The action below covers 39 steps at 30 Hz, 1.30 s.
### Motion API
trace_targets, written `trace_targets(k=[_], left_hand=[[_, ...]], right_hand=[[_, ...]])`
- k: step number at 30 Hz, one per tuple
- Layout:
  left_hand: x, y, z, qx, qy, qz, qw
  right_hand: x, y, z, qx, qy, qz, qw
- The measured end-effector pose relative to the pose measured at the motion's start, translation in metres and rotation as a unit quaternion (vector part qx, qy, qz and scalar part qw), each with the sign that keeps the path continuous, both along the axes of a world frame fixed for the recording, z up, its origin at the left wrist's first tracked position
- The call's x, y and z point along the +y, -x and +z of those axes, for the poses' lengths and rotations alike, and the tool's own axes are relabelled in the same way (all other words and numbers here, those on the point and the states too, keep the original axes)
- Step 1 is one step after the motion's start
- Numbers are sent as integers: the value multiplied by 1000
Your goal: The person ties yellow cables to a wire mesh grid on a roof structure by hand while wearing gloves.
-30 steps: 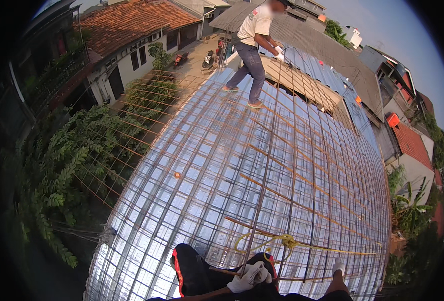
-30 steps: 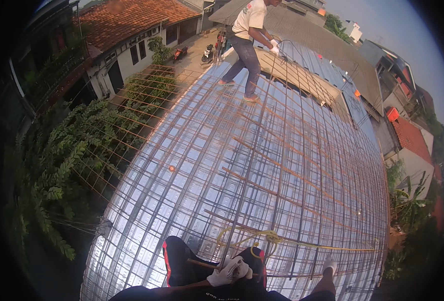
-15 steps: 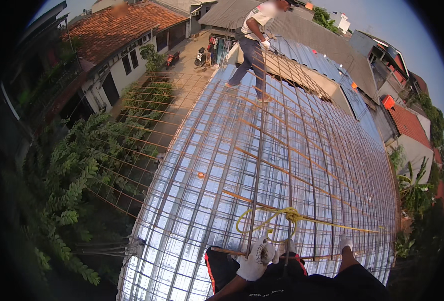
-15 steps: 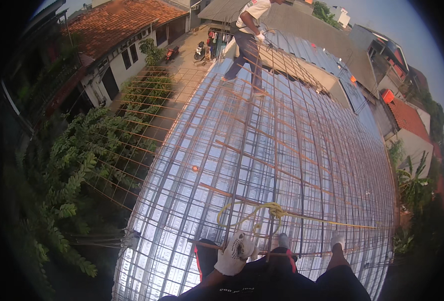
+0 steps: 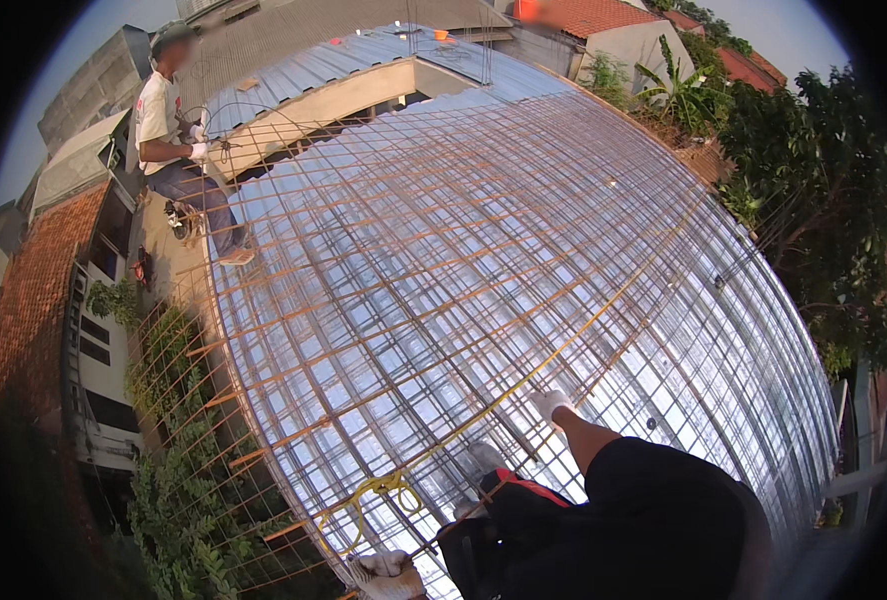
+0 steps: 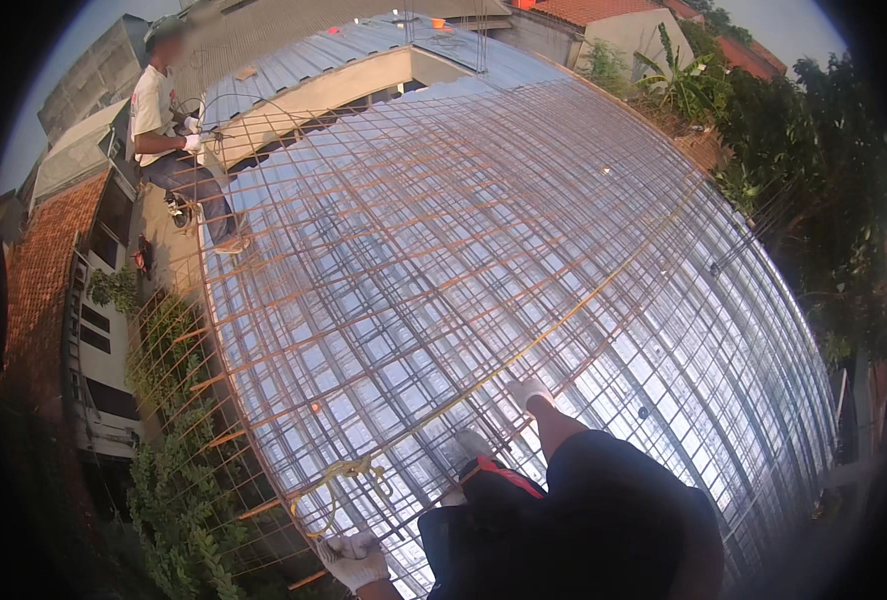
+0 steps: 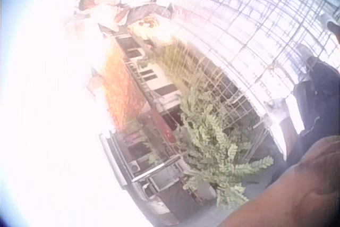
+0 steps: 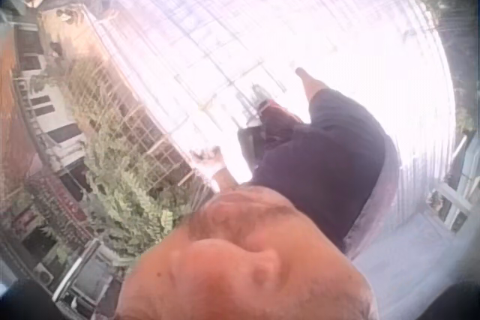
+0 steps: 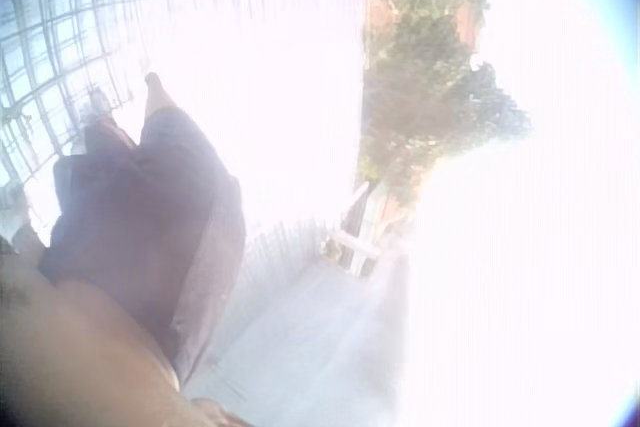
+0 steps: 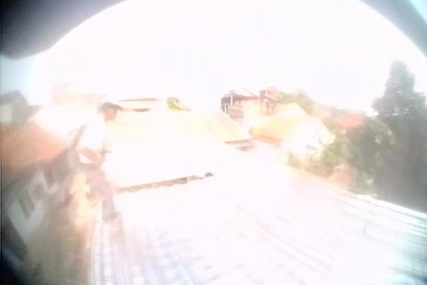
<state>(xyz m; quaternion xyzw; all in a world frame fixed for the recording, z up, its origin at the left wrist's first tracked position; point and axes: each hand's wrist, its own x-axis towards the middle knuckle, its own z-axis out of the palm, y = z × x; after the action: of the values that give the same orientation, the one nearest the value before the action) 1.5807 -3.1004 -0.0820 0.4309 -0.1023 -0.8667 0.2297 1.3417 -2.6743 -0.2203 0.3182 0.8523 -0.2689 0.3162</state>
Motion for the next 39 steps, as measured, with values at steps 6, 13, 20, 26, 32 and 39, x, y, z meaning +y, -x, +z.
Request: trace_targets(k=[6,13,20,26,32,39], left_hand=[[-2,7,-43,-60,-66,34,995],[-7,5,-25,-65,-39,-30,997],[9,10,-15,-24,-51,-123,991],[-8,15,-65,-101,-33,-75,992],[-33,10,-116,-127,-84,-13,988],[-50,8,-166,-120,-118,-6,986]], right_hand=[[57,-23,-97,34,-30,27,999],[34,-13,-76,38,-29,37,998],[59,-23,-78,50,-38,-2,998],[62,-41,-153,89,-13,90,992],[10,-25,-126,51,25,-1,998],[-1,-30,-163,42,-21,31,998]])
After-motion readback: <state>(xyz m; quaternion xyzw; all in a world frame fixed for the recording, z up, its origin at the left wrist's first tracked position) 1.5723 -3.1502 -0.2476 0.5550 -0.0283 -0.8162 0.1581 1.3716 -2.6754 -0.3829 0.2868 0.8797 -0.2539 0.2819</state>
